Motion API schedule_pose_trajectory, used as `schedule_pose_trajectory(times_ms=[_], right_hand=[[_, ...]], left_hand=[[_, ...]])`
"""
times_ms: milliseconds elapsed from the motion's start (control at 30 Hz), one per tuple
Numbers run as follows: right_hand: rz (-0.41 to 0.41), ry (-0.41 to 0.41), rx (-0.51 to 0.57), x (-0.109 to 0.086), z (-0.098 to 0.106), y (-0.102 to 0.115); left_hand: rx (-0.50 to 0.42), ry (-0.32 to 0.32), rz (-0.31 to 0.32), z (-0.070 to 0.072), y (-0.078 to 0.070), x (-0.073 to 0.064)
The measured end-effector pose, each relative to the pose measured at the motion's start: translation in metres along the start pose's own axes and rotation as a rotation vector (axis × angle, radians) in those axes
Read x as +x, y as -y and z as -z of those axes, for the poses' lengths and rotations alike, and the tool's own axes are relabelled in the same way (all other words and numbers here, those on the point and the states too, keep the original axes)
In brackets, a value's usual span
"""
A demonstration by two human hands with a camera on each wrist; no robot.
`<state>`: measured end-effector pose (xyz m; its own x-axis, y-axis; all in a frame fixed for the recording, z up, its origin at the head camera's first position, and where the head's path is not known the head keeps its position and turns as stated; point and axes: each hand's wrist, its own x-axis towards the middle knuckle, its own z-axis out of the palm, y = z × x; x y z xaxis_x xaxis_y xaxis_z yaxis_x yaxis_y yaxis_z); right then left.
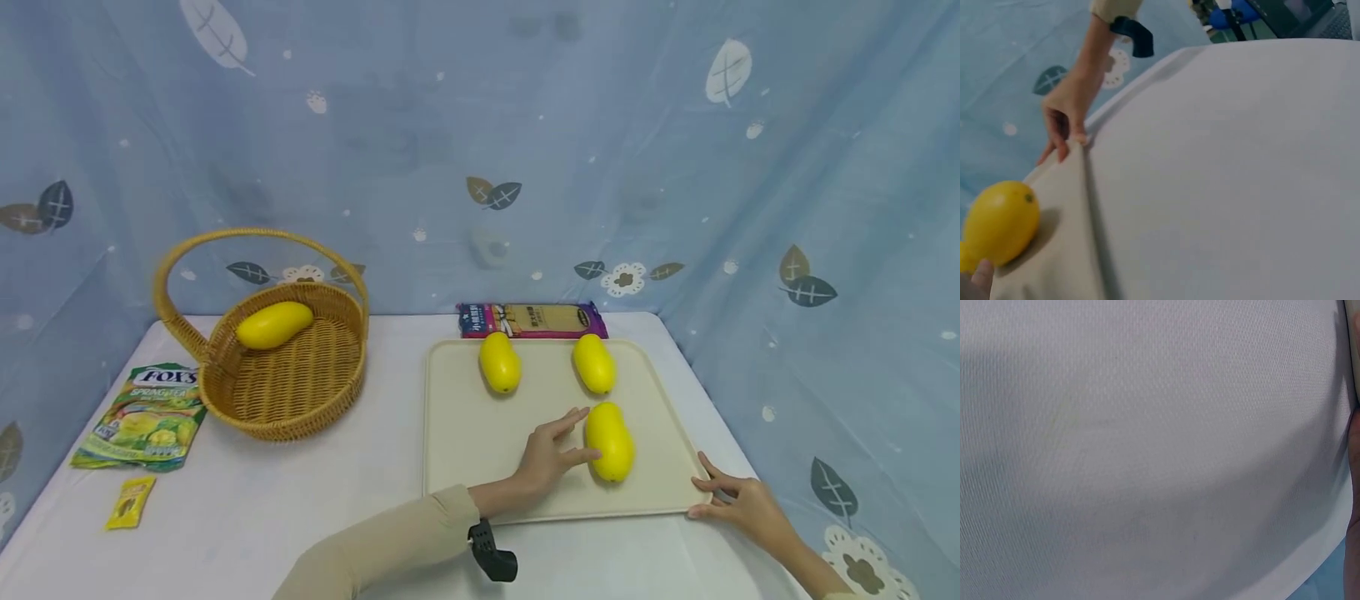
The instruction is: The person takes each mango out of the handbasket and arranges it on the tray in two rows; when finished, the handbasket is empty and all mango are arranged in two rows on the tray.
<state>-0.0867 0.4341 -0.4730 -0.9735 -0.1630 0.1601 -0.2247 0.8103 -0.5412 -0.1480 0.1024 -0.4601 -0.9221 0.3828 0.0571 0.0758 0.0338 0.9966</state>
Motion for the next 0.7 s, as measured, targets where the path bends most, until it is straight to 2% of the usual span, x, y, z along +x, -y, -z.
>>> schedule_pose_trajectory(times_ms=[133, 233, 300, 400, 467, 533, 600, 700], right_hand=[[-0.063, 0.016, -0.004, -0.009, 0.001, 0.001], [-0.096, 0.029, -0.013, -0.014, 0.001, 0.002], [-0.116, 0.034, -0.019, -0.016, -0.001, 0.002], [-0.15, 0.043, -0.025, -0.015, -0.003, 0.001], [-0.19, 0.062, -0.031, -0.013, -0.003, 0.001], [-0.223, 0.08, -0.027, -0.01, -0.003, 0.0], [-0.231, 0.091, -0.017, -0.007, -0.002, 0.0], [-0.223, 0.092, -0.015, -0.002, -0.002, 0.0]], left_hand=[[-0.001, 0.048, -0.088, 0.04, -0.016, -0.013], [0.005, 0.034, -0.145, 0.083, -0.03, -0.026], [0.015, -0.015, -0.159, 0.117, -0.04, -0.034], [0.037, -0.139, -0.171, 0.169, -0.052, -0.046], [0.03, -0.223, -0.159, 0.204, -0.056, -0.053], [0.033, -0.28, -0.148, 0.238, -0.059, -0.059], [0.036, -0.276, -0.132, 0.272, -0.06, -0.062], [0.077, -0.197, -0.089, 0.323, -0.06, -0.062]])
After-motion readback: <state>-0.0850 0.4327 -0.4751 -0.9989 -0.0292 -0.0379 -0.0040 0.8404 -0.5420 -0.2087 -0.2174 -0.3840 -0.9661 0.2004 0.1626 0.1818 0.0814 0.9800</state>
